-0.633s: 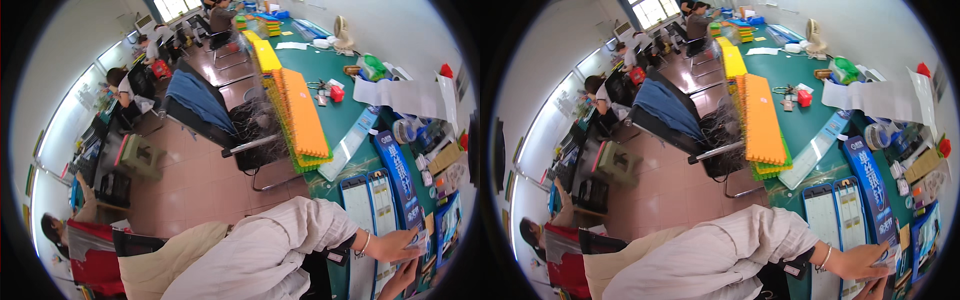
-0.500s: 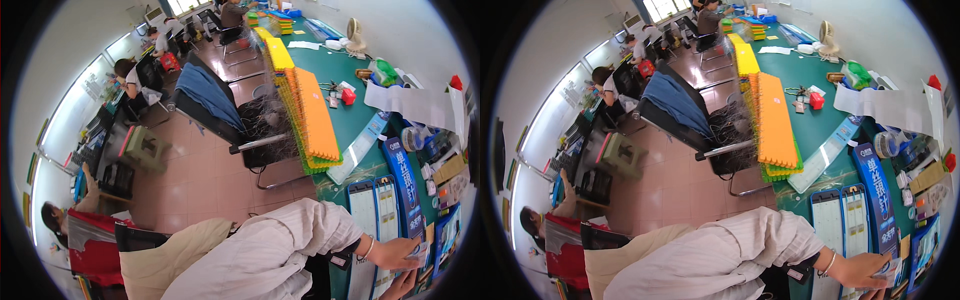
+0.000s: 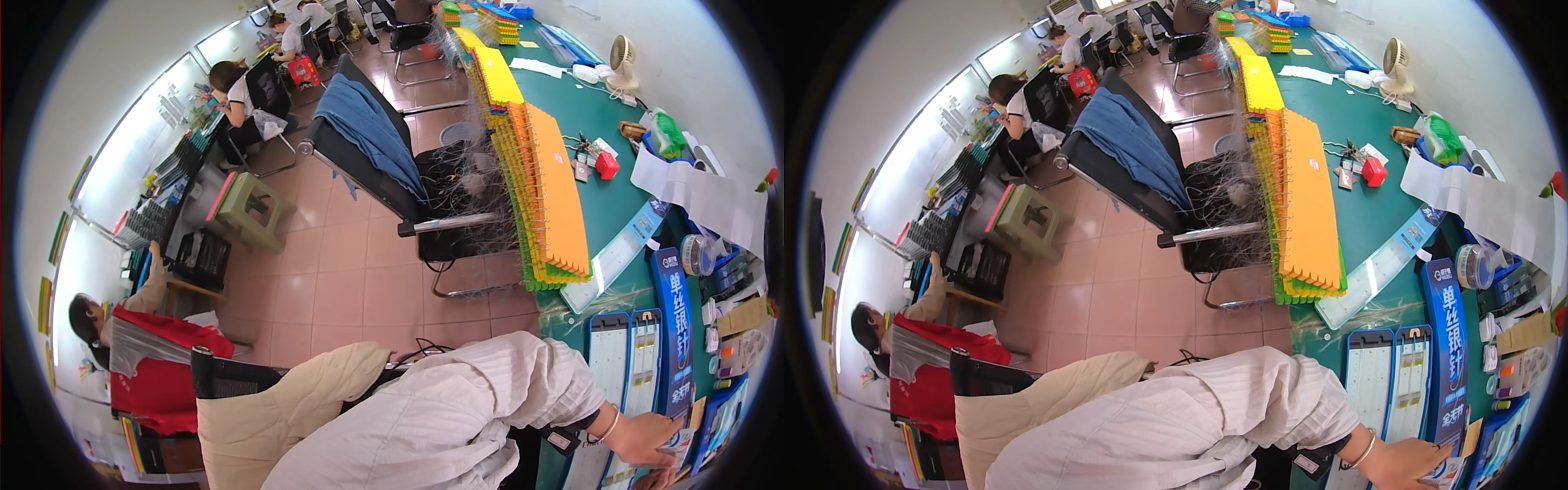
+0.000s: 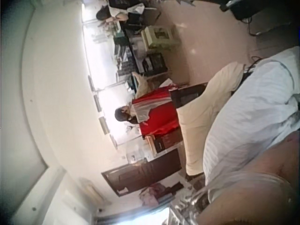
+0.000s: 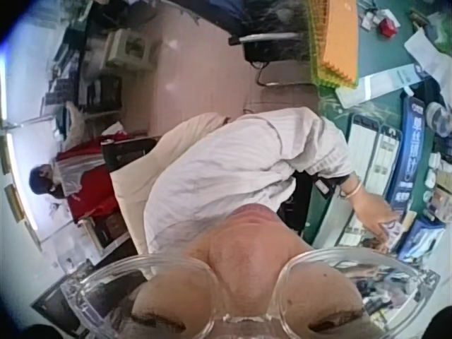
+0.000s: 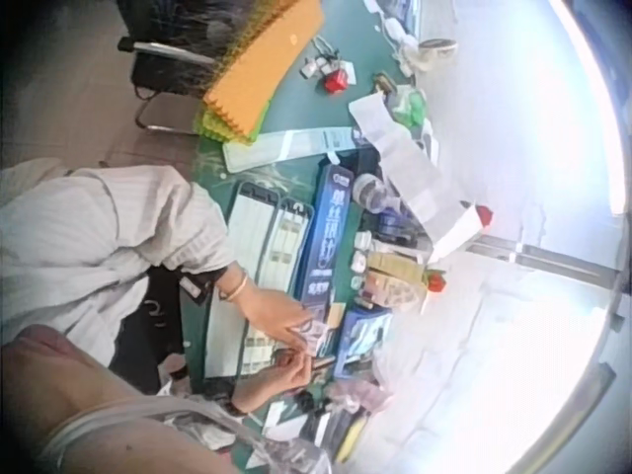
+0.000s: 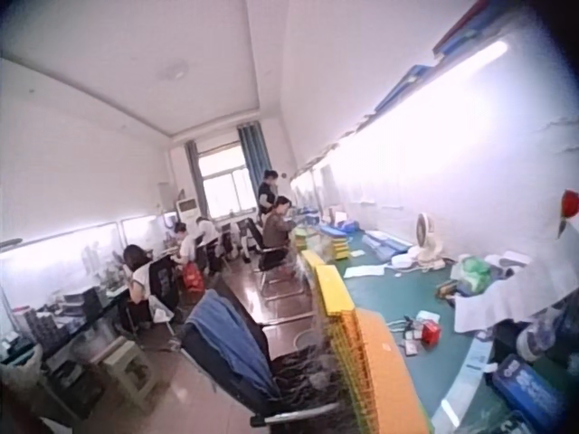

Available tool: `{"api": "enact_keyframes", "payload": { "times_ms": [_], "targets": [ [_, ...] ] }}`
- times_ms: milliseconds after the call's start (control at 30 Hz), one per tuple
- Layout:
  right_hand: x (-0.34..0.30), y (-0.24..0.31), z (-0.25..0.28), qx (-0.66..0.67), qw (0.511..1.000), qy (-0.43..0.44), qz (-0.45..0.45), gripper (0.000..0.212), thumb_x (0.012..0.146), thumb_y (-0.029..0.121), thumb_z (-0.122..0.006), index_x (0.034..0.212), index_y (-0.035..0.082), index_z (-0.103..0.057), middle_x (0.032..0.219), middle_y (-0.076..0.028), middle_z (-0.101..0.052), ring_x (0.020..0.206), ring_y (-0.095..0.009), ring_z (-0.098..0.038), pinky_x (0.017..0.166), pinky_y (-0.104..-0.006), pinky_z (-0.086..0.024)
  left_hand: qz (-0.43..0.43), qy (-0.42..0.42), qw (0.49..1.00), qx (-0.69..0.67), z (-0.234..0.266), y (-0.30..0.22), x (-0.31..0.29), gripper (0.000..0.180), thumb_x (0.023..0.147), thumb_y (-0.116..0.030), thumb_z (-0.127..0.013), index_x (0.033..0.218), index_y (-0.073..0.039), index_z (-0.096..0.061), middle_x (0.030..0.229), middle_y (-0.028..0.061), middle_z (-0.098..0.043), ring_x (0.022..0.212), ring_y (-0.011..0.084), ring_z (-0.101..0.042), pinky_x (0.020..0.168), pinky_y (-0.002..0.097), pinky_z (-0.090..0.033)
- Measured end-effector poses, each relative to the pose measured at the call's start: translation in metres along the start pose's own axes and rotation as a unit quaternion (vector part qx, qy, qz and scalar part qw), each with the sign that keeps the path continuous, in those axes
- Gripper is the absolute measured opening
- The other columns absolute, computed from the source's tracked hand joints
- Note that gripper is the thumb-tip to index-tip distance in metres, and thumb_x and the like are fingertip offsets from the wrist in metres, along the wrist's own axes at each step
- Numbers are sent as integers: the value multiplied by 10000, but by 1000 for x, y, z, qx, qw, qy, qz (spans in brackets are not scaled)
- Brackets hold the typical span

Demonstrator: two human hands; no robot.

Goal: Using wire cutters to trim or prepare components on an LED strip at a workstation.

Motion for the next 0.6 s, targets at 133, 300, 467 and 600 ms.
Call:
{"api": "enact_keyframes", "payload": {
  "times_ms": [133, 300, 467, 600],
  "targets": [
    [0, 12, -4, 41, 999, 3, 35, 200, 951, 166, -623, 812, 69, -517, 729, -31, -555, 554, -107, -361, 472, -253, -312, -1, -1, 1000, 4, 0, 6, 3, 776, 937, -533, -542, 1170, 189, -381, 965, 347, -602, 873, 492, -600, 780, 468, -479],
    [4, 10, 11, 27, 983, -14, 180, 170, 965, 160, -655, 903, 3, -637, 691, -23, -559, 545, -83, -413, 496, -246, -345, 75, 80, 976, -191, -11, 8, 9, 716, 957, -570, -474, 1162, 116, -458, 1032, 237, -651, 870, 344, -698, 557, 426, -589],
    [12, 19, 23, -143, 925, 36, 349, 256, 922, 112, -718, 1132, -33, -703, 862, -87, -616, 685, -144, -556, 577, -281, -451, 150, 126, 921, -336, -48, 34, 33, 581, 949, -488, -509, 1144, 59, -537, 1028, 178, -651, 816, 295, -713, 472, 412, -610],
    [15, 27, 29, -216, 888, 100, 393, 323, 895, 129, -751, 1163, -44, -702, 1034, -128, -621, 761, -192, -603, 601, -292, -490, 192, 100, 899, -380, -77, 60, 56, 504, 913, -410, -608, 1128, 44, -567, 992, 169, -658, 786, 302, -714, 480, 419, -615]
  ]
}}
Point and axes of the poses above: each hand's wrist, its own x-axis towards the middle knuckle, its own z-axis out of the back of the hand, y = z × x, the point moved 6 cm from there along x, towards the middle knuckle
